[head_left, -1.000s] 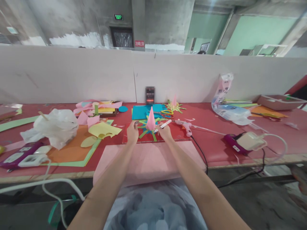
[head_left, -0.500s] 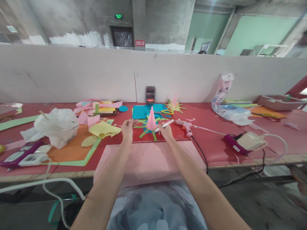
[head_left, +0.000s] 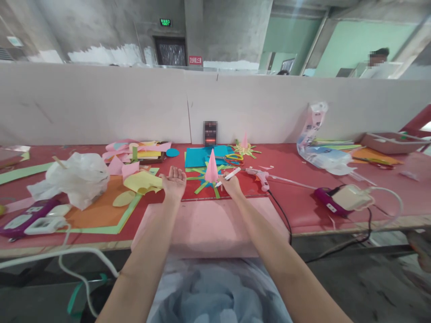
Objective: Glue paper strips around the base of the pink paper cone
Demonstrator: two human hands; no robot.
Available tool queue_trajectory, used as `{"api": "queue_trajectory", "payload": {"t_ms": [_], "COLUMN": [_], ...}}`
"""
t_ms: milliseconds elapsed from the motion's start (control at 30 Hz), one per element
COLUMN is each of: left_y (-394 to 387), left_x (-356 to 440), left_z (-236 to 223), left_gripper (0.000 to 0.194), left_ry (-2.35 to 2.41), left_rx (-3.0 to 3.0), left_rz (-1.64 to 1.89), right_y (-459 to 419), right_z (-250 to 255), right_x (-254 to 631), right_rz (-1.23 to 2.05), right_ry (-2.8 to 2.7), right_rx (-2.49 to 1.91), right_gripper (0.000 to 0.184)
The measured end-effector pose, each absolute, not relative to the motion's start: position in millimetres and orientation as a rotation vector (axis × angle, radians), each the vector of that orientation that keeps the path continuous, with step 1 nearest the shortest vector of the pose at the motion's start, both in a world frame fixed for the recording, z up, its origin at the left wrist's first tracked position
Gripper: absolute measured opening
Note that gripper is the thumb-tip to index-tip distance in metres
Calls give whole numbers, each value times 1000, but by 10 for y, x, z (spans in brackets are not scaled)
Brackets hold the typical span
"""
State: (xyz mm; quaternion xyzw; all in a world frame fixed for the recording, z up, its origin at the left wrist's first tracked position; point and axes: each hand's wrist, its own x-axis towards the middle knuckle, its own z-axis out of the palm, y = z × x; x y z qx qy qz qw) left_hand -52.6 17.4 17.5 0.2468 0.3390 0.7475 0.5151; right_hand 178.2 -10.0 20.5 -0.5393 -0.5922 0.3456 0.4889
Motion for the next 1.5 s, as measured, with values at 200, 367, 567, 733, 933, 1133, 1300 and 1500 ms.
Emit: {"api": "queue_trajectory", "payload": {"t_ms": [200, 367, 567, 733, 933, 1133, 1300, 1500], "left_y": [71, 39, 42, 27, 72, 53, 91, 100], "left_x": [-444, -394, -392, -390, -289, -118, -121, -143], "left_z": [245, 308, 315, 337, 300, 157, 36, -4], "left_gripper": [32, 22, 25, 27, 23, 22, 25, 26], "left_ry": [643, 602, 570, 570, 960, 1437, 1576, 1636], "left_rx": [497, 474, 508, 464, 812, 1837, 2102, 2168], "left_rz": [1758, 1715, 1662, 1630, 1583, 1382, 1143, 1025], "right_y": [-80, -101, -137, -137, -91, -89, -98, -58], "right_z": [175, 209, 260, 274, 202, 186, 197, 139], "right_x": [1782, 1789, 1761, 1767, 1785, 1791, 1783, 1781], "right_rz": [873, 849, 833, 804, 802, 795, 793, 768], "right_ry": [-1435, -1402, -1421, -1437, -1391, -1406, -1450, -1463], "right_rx": [-1303, -1294, -1332, -1387, -1322, -1279, -1317, -1306], "right_gripper": [21, 26, 22, 18, 26, 30, 29, 26]}}
